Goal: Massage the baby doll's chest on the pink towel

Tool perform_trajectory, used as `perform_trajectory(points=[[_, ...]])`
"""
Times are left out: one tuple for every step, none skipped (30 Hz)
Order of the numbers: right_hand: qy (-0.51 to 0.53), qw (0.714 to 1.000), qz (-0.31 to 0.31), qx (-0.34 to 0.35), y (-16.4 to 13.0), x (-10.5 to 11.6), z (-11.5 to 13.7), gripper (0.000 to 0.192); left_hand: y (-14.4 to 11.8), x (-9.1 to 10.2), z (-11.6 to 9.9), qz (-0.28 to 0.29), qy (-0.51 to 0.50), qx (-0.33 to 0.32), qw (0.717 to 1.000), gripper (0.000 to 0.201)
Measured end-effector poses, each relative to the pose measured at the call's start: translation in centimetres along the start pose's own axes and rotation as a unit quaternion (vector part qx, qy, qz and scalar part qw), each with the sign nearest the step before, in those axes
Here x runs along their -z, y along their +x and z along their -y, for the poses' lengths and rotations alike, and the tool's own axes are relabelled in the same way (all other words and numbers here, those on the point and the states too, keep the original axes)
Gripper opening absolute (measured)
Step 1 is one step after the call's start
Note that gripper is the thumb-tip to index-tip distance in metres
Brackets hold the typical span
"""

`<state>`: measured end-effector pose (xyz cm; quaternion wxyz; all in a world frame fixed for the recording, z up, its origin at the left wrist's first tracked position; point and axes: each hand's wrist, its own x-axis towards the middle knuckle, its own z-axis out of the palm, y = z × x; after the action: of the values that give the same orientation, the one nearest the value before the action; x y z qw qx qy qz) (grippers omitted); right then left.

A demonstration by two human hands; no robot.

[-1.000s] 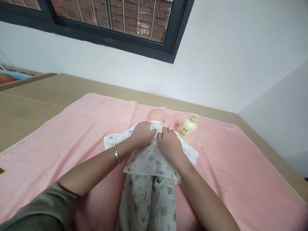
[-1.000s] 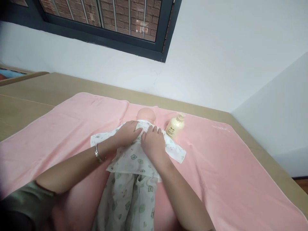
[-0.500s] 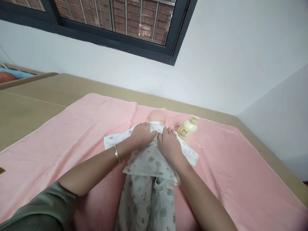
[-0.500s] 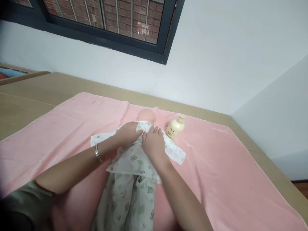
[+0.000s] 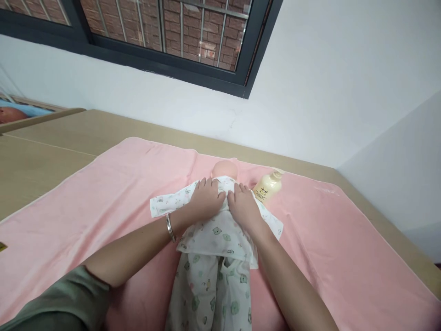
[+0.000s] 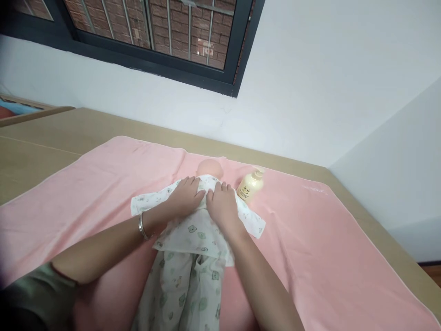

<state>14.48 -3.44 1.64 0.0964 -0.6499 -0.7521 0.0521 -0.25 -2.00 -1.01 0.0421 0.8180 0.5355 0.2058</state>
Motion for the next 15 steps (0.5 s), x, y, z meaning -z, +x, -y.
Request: perform_trajectory(points=[[-0.009, 1.0, 0.001, 0.009, -0.5, 0.0, 0.6, 0.055, 0.3, 0.1, 0.3, 0.005, -0.001, 0.011, 1.0, 0.027], [-0.013, 1.0, 0.002, 0.02, -0.9, -0.1, 1.1, 0.056, 0.6, 0.1, 0.4, 0.005, 0.001, 0.028, 1.0, 0.026], [-0.01, 0.999, 0.003, 0.032, -1.1, -0.1, 1.4, 0.056, 0.7, 0.1, 0.4, 0.002, 0.003, 0.044, 0.999, 0.025], [-0.002, 0.999, 0.003, 0.042, -1.2, -0.2, 1.4, 0.056, 0.8, 0.0, 0.4, -0.003, 0.004, 0.053, 0.999, 0.026], [0.009, 0.999, 0.002, 0.046, -1.0, -0.2, 1.2, 0.055, 0.8, 0.0, 0.2, -0.008, 0.004, 0.057, 0.998, 0.026], [0.023, 0.999, 0.0, 0.045, -0.7, -0.2, 0.8, 0.055, 0.8, -0.2, 0.1, -0.014, 0.005, 0.059, 0.998, 0.026], [0.037, 0.999, -0.001, 0.038, -0.4, -0.2, 0.3, 0.054, 0.7, -0.3, -0.1, -0.019, 0.007, 0.06, 0.998, 0.025], [0.047, 0.998, -0.004, 0.029, 0.1, -0.2, -0.2, 0.053, 0.6, -0.4, -0.2, -0.025, 0.009, 0.061, 0.998, 0.026], [0.053, 0.998, -0.008, 0.023, 0.5, -0.3, -0.6, 0.052, 0.6, -0.5, -0.2, -0.03, 0.011, 0.062, 0.998, 0.026], [0.055, 0.998, -0.014, 0.018, 0.8, -0.3, -1.0, 0.052, 0.5, -0.5, -0.3, -0.033, 0.013, 0.063, 0.997, 0.026], [0.052, 0.998, -0.021, 0.016, 1.1, -0.4, -1.2, 0.051, 0.5, -0.6, -0.3, -0.036, 0.014, 0.064, 0.997, 0.027], [0.047, 0.998, -0.028, 0.015, 1.2, -0.5, -1.2, 0.05, 0.5, -0.6, -0.3, -0.037, 0.015, 0.064, 0.997, 0.027], [0.042, 0.998, -0.034, 0.016, 1.3, -0.5, -1.2, 0.049, 0.5, -0.7, -0.2, -0.037, 0.015, 0.063, 0.997, 0.028], [0.037, 0.998, -0.04, 0.017, 1.3, -0.6, -1.1, 0.049, 0.5, -0.7, -0.2, -0.037, 0.016, 0.063, 0.997, 0.028], [0.034, 0.998, -0.042, 0.017, 1.2, -0.7, -1.0, 0.049, 0.5, -0.7, -0.2, -0.038, 0.017, 0.064, 0.997, 0.028]])
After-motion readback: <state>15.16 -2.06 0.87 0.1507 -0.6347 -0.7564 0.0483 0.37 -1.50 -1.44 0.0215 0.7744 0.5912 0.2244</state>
